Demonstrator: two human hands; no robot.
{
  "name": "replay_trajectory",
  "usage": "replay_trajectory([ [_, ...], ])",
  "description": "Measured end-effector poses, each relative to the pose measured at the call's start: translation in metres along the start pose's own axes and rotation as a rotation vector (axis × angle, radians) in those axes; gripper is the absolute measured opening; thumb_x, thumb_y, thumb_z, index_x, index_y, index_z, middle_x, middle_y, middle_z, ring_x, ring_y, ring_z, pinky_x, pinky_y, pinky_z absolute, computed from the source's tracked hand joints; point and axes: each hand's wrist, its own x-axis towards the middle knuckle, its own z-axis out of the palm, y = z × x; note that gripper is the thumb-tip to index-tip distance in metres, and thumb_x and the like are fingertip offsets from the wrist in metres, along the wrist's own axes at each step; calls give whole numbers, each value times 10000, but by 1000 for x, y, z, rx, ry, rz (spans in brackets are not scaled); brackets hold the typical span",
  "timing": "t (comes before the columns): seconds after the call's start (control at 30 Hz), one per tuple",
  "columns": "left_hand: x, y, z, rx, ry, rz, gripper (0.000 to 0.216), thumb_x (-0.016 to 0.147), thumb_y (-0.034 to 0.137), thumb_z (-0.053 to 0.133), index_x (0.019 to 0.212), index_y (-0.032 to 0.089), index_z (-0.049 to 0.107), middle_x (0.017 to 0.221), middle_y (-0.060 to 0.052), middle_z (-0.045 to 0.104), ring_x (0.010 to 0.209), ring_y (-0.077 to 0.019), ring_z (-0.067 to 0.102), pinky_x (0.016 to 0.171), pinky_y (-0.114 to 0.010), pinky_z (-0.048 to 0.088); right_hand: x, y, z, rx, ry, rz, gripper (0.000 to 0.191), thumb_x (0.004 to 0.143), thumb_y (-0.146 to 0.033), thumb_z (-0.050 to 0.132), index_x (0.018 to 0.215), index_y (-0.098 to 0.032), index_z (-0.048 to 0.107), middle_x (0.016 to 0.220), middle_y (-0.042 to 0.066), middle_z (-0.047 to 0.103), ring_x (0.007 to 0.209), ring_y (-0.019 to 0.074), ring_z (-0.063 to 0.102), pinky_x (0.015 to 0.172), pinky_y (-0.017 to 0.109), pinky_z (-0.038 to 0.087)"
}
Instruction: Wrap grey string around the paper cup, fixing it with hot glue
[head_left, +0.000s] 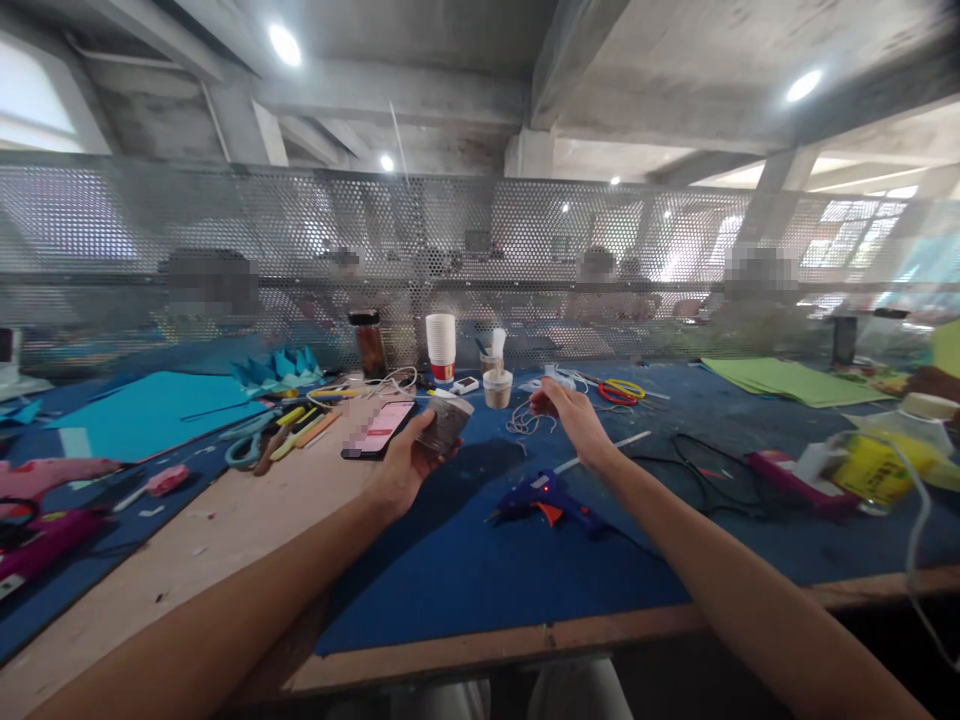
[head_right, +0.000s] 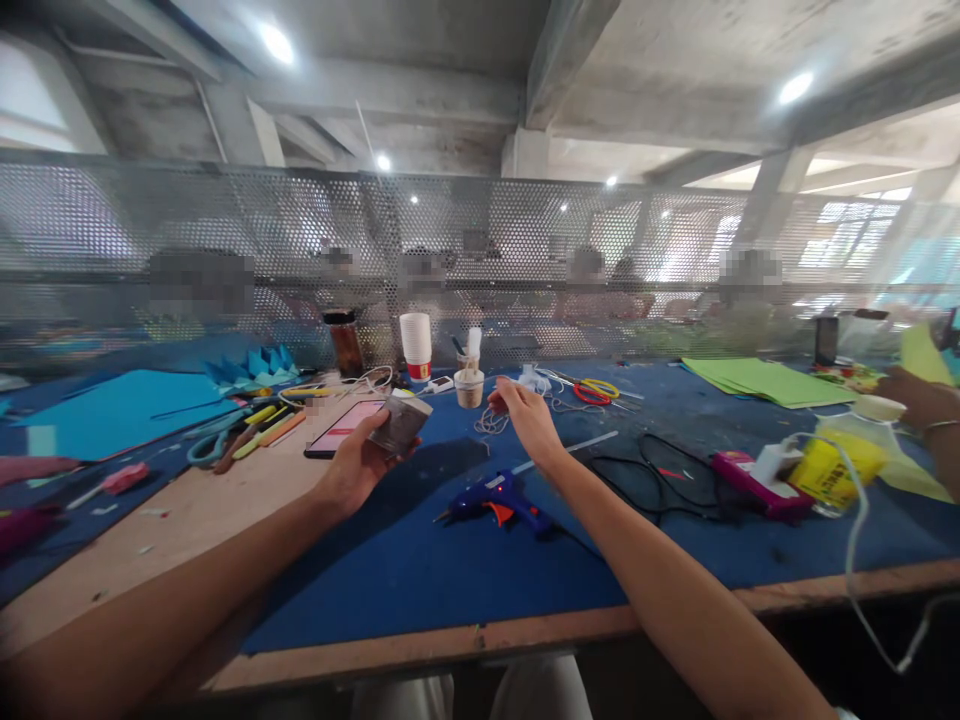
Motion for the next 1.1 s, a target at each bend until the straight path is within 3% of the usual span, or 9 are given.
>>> replay_trajectory([
  [0.07,-2,-2,1,33,-21,2,354,875,376,722,1150,154,714,1036,-101,796,824,-218,760,737,-321,627,3,3,-3,-125,35,-72,427,997,-524,473,847,-204,713,926,71,756,922,223,694,879,345,526],
  [0.2,-3,-4,1,101,-44,58,393,837,404,766,1113,127,731,1036,-116,787,848,-230,748,742,-327,611,3,1,-9,-239,-34,-108,123,861,-279,647,912,-218,740,967,46,750,906,214,658,893,354,483],
  [0.37,-3,-7,0,163,-59,91,434,828,451,781,1120,134,731,1068,-118,774,884,-235,732,768,-333,590,-2,-5,-15,-330,-188,-99,53,810,-213,714,805,-234,762,895,41,743,863,222,655,860,367,477],
  [0.53,-7,-7,3,206,-100,112,408,839,467,774,1083,142,740,1080,-115,760,930,-236,697,798,-345,579,0,-8,-12,-256,-298,3,144,879,-181,659,997,-194,742,981,62,765,745,173,690,760,338,545],
  [0.73,-13,-5,10,198,-131,121,438,803,471,795,1082,139,739,1074,-106,756,917,-239,692,831,-368,565,-11,-16,14,79,-583,191,571,859,-282,763,1381,-179,556,1335,162,690,688,154,746,634,312,615],
  [0.8,-14,-5,11,195,-135,118,453,801,480,794,1100,144,735,1100,-106,750,943,-246,688,848,-376,560,-16,-17,22,251,-715,298,696,798,-331,834,1408,-188,531,1306,151,702,765,179,768,676,306,625],
  [0.87,-13,-6,10,209,-141,118,459,807,490,788,1114,153,730,1110,-100,743,968,-252,677,856,-378,554,-17,-18,25,289,-784,334,633,775,-343,851,1328,-172,594,1131,110,763,821,193,770,723,296,621],
  [0.97,-12,-8,9,245,-141,122,441,810,499,784,1093,165,734,1092,-89,735,962,-251,669,835,-365,547,-14,-20,21,141,-710,228,305,808,-318,798,1052,-158,709,835,50,765,754,177,740,706,282,598],
  [1.1,-11,-8,9,285,-149,98,450,800,506,791,1106,181,740,1091,-84,734,951,-252,682,806,-352,547,-2,-24,13,22,-545,101,137,881,-292,698,933,-166,712,791,36,739,725,153,698,702,274,565],
])
